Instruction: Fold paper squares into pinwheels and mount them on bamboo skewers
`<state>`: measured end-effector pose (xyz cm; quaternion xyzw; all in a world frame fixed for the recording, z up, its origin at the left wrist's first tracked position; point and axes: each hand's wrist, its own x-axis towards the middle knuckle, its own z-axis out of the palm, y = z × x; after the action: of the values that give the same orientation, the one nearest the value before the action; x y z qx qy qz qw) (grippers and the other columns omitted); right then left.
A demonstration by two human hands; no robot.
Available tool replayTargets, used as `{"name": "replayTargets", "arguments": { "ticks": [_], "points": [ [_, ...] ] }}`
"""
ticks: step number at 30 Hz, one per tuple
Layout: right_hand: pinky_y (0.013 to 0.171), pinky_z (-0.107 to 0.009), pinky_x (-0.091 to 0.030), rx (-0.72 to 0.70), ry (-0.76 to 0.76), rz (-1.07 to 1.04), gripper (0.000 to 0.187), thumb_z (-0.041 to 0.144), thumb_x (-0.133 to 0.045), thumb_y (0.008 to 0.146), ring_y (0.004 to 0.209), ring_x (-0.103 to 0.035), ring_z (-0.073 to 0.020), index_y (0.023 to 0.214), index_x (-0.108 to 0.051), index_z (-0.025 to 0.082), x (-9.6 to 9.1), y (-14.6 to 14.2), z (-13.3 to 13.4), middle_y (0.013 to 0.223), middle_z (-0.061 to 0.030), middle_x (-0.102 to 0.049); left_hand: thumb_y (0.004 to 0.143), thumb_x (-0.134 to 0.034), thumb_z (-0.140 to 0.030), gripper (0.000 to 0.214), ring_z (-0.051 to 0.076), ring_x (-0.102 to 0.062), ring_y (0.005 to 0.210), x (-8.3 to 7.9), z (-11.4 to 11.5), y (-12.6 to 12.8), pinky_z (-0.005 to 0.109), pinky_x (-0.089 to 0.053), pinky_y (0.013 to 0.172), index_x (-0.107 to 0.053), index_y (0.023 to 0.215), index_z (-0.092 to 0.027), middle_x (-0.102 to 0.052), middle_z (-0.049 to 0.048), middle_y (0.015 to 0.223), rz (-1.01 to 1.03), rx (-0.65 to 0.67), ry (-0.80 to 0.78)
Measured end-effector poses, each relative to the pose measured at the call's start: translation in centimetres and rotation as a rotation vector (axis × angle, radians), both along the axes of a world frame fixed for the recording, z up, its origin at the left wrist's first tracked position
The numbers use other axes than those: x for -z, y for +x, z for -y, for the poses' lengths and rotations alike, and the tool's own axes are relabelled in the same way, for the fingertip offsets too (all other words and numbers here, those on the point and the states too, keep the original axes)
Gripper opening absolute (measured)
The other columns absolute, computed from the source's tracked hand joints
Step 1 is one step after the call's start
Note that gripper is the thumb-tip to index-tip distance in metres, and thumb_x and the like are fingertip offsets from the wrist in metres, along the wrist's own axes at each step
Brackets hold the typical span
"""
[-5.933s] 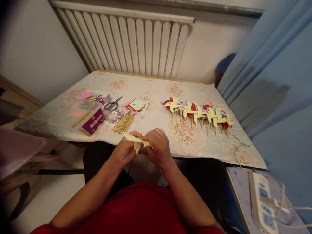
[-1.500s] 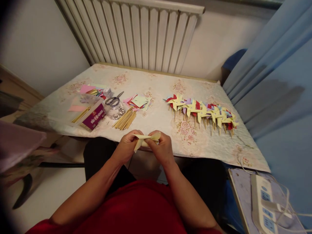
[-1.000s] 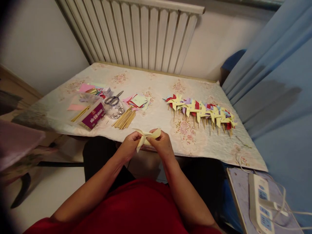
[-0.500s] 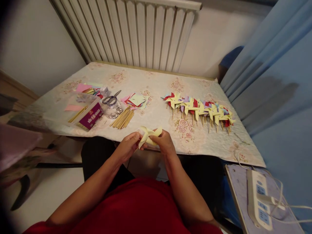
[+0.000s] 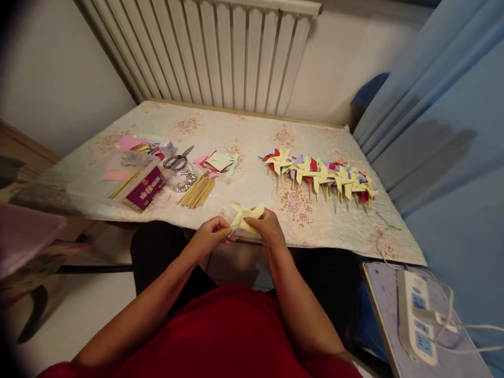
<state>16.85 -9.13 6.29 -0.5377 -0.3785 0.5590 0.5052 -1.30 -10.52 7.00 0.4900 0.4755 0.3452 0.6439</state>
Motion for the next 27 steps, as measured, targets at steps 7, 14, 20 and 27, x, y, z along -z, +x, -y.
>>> {"name": "replayTargets", "arguments": {
  "ticks": [7, 14, 20, 27],
  "points": [
    [0.057, -0.025, -0.04, -0.014, -0.003, 0.041, 0.031, 0.03, -0.076, 0.052, 0.057, -0.052, -0.0117, 0.077, -0.064, 0.015, -0.3, -0.3, 0.1, 0.065, 0.0017, -0.063, 0.073, -0.061, -0.025, 0.014, 0.012, -0.058, 0.052, 0.3, 0.1, 0.6, 0.022, -0.042, 0.053, -0.049, 0.069, -0.019, -0.061, -0.0023, 0.056, -0.103, -0.013, 0.03],
    [0.056, -0.024, -0.04, -0.038, 0.02, 0.083, 0.034, 0.03, -0.074, 0.056, 0.058, -0.054, -0.0121, 0.085, -0.065, 0.015, 0.0, -0.3, -0.1, 0.067, 0.0015, -0.064, 0.07, -0.061, -0.023, 0.014, 0.01, -0.054, 0.047, 0.7, 0.2, 1.1, 0.022, -0.041, 0.051, -0.047, 0.067, -0.019, -0.059, -0.0029, 0.055, -0.046, -0.072, -0.062],
    [0.063, -0.026, -0.045, -0.089, 0.024, -0.04, 0.034, 0.034, -0.074, 0.059, 0.066, -0.062, -0.0158, 0.087, -0.066, 0.016, -0.3, -0.5, -0.2, 0.077, -0.0016, -0.07, 0.068, -0.064, -0.025, 0.017, 0.009, -0.055, 0.05, 1.8, -0.2, 0.9, 0.021, -0.041, 0.051, -0.048, 0.068, -0.018, -0.061, -0.0021, 0.058, 0.029, -0.157, -0.089],
    [0.062, -0.027, -0.047, 0.184, -0.038, 0.018, 0.04, 0.045, -0.074, 0.061, 0.066, -0.063, -0.0161, 0.087, -0.066, 0.016, 1.4, 0.6, -0.8, 0.073, -0.0038, -0.07, 0.062, -0.07, -0.021, 0.02, 0.007, -0.054, 0.049, 2.5, -1.1, 0.6, 0.019, -0.04, 0.049, -0.054, 0.073, -0.015, -0.057, -0.004, 0.056, 0.203, -0.225, -0.201]
  ]
}}
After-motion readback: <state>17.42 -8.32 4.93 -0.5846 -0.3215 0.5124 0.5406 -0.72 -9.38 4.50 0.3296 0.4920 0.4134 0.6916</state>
